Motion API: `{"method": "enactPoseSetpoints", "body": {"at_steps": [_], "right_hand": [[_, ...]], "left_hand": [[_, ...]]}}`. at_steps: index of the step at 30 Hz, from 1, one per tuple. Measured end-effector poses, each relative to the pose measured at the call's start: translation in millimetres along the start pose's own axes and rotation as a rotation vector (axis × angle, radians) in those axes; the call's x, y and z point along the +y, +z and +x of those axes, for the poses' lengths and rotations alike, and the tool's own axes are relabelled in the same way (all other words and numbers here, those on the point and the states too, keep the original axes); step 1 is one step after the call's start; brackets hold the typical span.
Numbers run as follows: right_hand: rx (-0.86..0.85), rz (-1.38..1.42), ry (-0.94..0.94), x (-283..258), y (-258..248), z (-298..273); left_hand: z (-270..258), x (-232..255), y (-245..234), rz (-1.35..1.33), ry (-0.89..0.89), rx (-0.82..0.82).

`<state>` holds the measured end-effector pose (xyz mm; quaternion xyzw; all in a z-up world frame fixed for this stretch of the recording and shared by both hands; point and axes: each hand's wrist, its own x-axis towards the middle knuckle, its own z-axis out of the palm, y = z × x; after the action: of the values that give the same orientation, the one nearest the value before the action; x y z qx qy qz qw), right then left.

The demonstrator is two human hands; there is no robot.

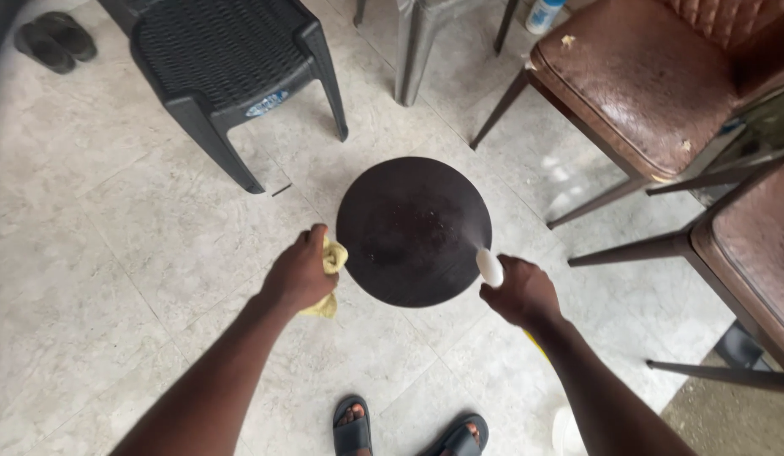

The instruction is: Spraying cleaning solution and wiping down upholstered chairs and a small table with a cloth.

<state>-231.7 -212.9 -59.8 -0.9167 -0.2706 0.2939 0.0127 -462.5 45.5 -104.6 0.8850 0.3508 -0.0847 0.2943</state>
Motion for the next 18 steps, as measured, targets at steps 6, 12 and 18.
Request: {"method": "enactPoseSetpoints", "body": {"at_steps": [6, 12, 18], "right_hand": [[0.087, 0.212, -0.076, 16.0, 6.1, 25.2], [0.090, 0.169, 0.023, -3.3, -8.3, 20.3], [0.073, 0.234, -0.026, -12.5, 2.8, 34.5]], "left_hand": [[12.3, 6.3, -17.7, 0.014, 0.072, 0.078], [14.4, 6.3, -17.2, 0.016, 0.072, 0.100], [11.4, 8.8, -8.3, 0.022, 0.057, 0.072]]}}
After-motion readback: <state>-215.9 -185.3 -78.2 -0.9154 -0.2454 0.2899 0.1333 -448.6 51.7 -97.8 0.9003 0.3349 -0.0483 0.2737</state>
